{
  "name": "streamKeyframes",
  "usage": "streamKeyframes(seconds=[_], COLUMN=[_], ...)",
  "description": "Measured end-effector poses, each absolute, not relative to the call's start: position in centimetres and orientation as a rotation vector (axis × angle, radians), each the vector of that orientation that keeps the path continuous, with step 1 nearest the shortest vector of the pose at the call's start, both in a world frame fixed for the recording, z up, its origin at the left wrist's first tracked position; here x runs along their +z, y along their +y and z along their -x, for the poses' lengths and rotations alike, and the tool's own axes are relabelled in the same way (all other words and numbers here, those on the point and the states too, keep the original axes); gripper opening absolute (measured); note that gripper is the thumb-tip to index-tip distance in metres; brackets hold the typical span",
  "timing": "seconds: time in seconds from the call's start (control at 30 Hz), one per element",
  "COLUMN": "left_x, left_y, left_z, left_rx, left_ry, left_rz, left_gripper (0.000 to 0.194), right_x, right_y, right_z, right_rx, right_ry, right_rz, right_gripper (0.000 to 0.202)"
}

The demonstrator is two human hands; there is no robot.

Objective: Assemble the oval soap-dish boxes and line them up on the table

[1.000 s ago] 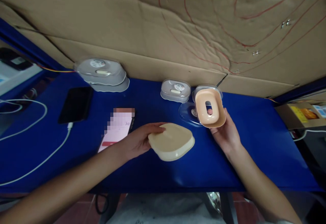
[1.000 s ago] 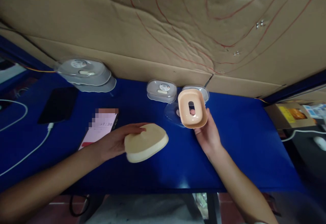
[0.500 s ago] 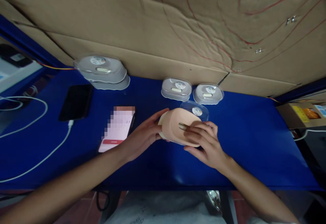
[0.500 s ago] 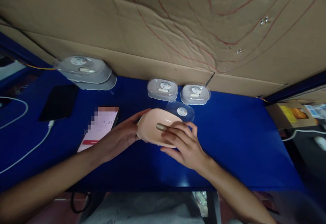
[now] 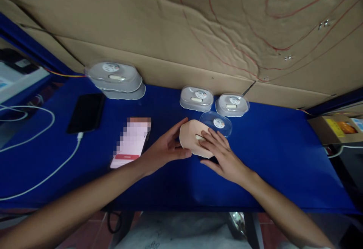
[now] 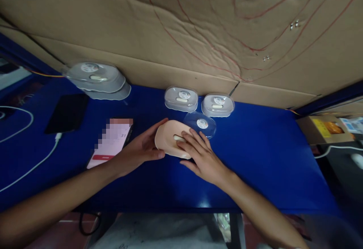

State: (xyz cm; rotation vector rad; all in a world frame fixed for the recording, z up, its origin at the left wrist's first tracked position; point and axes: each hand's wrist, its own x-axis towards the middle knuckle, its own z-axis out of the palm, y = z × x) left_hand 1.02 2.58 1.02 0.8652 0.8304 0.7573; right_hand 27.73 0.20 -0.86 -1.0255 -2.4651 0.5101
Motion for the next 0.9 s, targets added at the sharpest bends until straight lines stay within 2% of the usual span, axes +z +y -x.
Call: streamKeyframes(seconds=[0.1,0.27,0.43,0.5,0.73,0.9], left_x=[1.1,1.0,1.1,1.2,1.1,0.8], left_y=[2.5,2.2,2.6,2.8,2.6,2.3], left_z=[-0.9,-0.8,-1.1,-1.3,-1.7,-1.8], left_rx=[0.747,0.804,0.806,0.814,0.859,0.811], left_ry=[0.836,0.755,0.768,0.792,0.853,0.834], left_rz=[-0.903,-0.93,-0.624,-0.533,-0.56,-0.63], left_gripper=[0.113,0.099,0.065,0.058,0.056,0.057], right_x=[-0.8,-0.7,-1.3,-1.6,-1.9,-1.6], right_y=[0.4,0.7,2.1,2.7,2.4,2.0], right_z=[-28.0,-28.7,-30.1,-30.5,-29.6,-29.0], right_rx=[0.557,0.63,0.415,0.339,0.389,0.297], right_ry=[-2.489,-2.461,-2.377,-2.386,-1.977,-2.334], right_rz=[0.958,0.832,1.187,1.349,1.469,1.437], right_gripper=[0.071,0.074,0.071,0.07,0.047,0.054])
